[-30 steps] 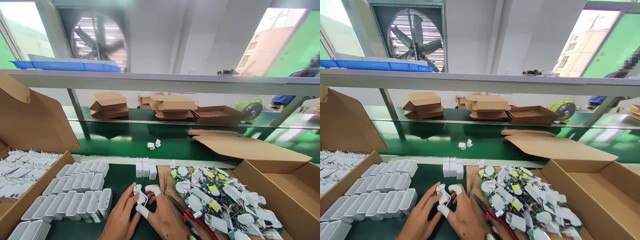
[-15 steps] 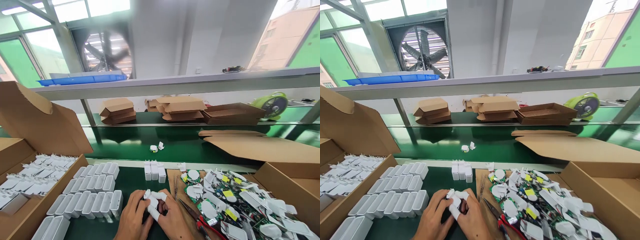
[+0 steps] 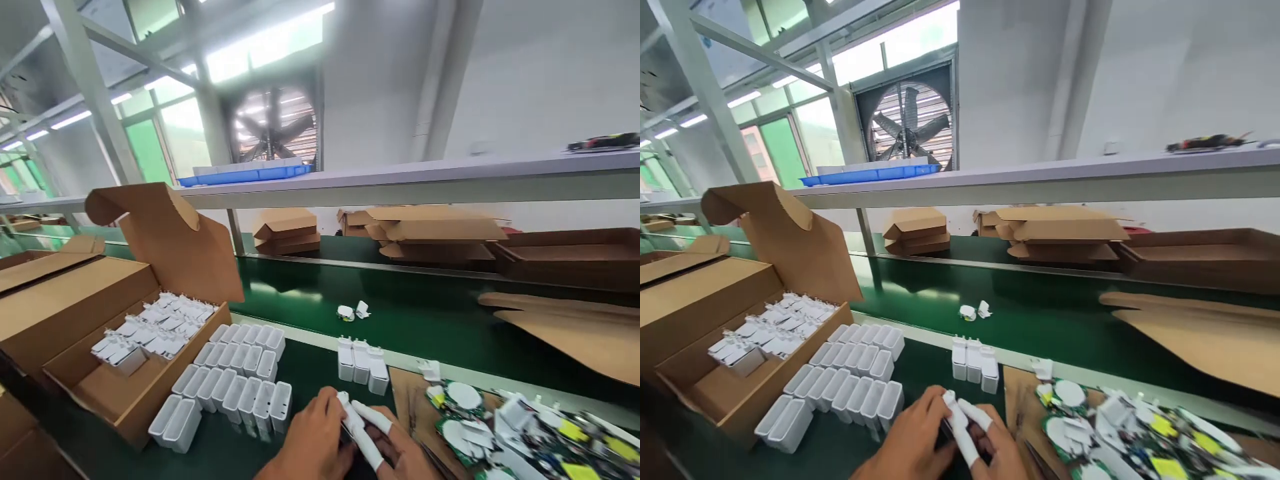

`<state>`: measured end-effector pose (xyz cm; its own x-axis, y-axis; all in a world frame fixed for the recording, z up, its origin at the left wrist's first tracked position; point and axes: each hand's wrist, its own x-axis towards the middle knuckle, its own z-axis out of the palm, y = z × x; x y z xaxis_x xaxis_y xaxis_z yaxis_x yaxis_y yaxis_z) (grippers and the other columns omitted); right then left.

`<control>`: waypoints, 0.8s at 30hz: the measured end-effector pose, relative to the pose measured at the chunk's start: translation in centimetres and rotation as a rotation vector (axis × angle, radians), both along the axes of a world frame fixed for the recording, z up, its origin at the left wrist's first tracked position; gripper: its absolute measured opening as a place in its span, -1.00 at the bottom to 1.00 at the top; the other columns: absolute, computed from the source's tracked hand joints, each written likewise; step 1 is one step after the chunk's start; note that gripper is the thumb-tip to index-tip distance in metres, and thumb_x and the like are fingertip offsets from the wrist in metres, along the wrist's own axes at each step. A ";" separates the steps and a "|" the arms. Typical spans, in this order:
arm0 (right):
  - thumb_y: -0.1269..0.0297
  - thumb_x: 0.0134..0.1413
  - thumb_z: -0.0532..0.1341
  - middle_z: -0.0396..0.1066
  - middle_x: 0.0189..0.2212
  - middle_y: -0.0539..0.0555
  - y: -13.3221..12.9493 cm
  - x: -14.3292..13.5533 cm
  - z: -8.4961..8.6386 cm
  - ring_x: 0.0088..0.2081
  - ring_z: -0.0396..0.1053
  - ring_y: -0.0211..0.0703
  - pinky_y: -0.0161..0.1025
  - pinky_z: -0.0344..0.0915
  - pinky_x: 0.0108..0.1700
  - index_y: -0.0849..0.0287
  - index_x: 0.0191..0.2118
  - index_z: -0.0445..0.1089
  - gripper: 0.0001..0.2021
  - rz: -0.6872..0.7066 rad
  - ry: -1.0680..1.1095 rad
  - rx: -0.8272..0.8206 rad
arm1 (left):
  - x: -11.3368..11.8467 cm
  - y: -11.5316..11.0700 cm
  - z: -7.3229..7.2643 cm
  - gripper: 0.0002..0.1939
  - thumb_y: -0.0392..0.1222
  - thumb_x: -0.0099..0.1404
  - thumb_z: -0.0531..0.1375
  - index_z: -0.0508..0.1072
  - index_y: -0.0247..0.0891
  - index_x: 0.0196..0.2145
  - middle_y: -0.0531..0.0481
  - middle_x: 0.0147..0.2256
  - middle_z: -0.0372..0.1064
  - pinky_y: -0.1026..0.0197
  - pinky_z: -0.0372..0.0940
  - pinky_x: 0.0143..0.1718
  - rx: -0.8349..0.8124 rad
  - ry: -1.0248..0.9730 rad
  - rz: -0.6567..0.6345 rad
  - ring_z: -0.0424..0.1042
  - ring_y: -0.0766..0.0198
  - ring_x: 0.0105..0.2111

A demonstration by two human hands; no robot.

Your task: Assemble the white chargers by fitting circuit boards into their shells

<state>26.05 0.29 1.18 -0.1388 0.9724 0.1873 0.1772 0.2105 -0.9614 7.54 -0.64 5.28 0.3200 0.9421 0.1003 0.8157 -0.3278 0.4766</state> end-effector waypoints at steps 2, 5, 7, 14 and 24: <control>0.10 0.00 0.32 0.54 -0.15 0.21 0.0 0.2 0.7 -0.20 0.54 0.09 -0.10 0.55 -0.14 0.11 -0.07 0.54 -0.63 -0.156 -0.022 0.053 | -1.0 1.2 1.4 -0.61 -0.36 0.23 0.23 0.39 -0.19 0.02 -0.19 0.08 0.42 0.00 0.40 0.13 -0.016 -0.012 0.007 0.47 -0.05 0.08; 0.05 0.06 0.31 0.53 -0.16 0.20 0.8 1.6 1.2 -0.16 0.55 0.13 -0.01 0.54 -0.05 0.13 0.04 0.48 -0.56 -0.348 -0.045 0.104 | -2.5 4.3 2.4 -0.61 -0.47 0.18 0.20 0.37 -0.22 -0.04 -0.21 0.07 0.39 -0.02 0.33 0.15 -0.020 -0.036 0.026 0.44 -0.07 0.09; 0.07 0.04 0.33 0.51 -0.01 0.25 1.7 2.7 1.1 0.00 0.52 0.22 0.09 0.48 0.09 0.12 0.15 0.41 -0.46 -0.376 -0.068 0.086 | -3.0 6.4 2.6 -0.62 -0.53 0.15 0.17 0.36 -0.23 -0.09 -0.20 0.07 0.37 0.01 0.33 0.11 -0.027 -0.060 0.029 0.46 -0.02 0.04; 0.12 0.01 0.25 0.36 0.22 0.35 4.8 2.9 -1.1 0.20 0.42 0.21 0.14 0.40 0.19 0.20 0.27 0.22 -0.32 -0.224 -0.109 0.058 | -2.6 10.6 3.4 -0.70 -0.56 0.08 0.26 0.39 -0.22 -0.32 -0.04 -0.02 0.42 0.26 0.40 -0.08 -0.110 -0.189 -0.116 0.49 0.19 -0.06; 0.48 -0.24 0.34 0.55 -0.07 0.18 7.3 4.0 3.4 0.00 0.50 0.12 -0.09 0.41 0.02 0.17 0.21 0.38 -0.26 -0.174 -0.410 -0.012 | -1.9 12.5 3.8 0.20 -0.40 -0.07 0.46 0.01 -0.21 0.44 -0.25 0.27 0.24 0.05 0.33 0.13 -0.213 -0.262 -0.196 0.41 -0.06 0.15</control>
<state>30.01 7.60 4.61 -0.0334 0.9896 0.1399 0.5760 0.1335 -0.8065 5.63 11.88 9.06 0.4854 0.8742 0.0112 0.5887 -0.3363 0.7351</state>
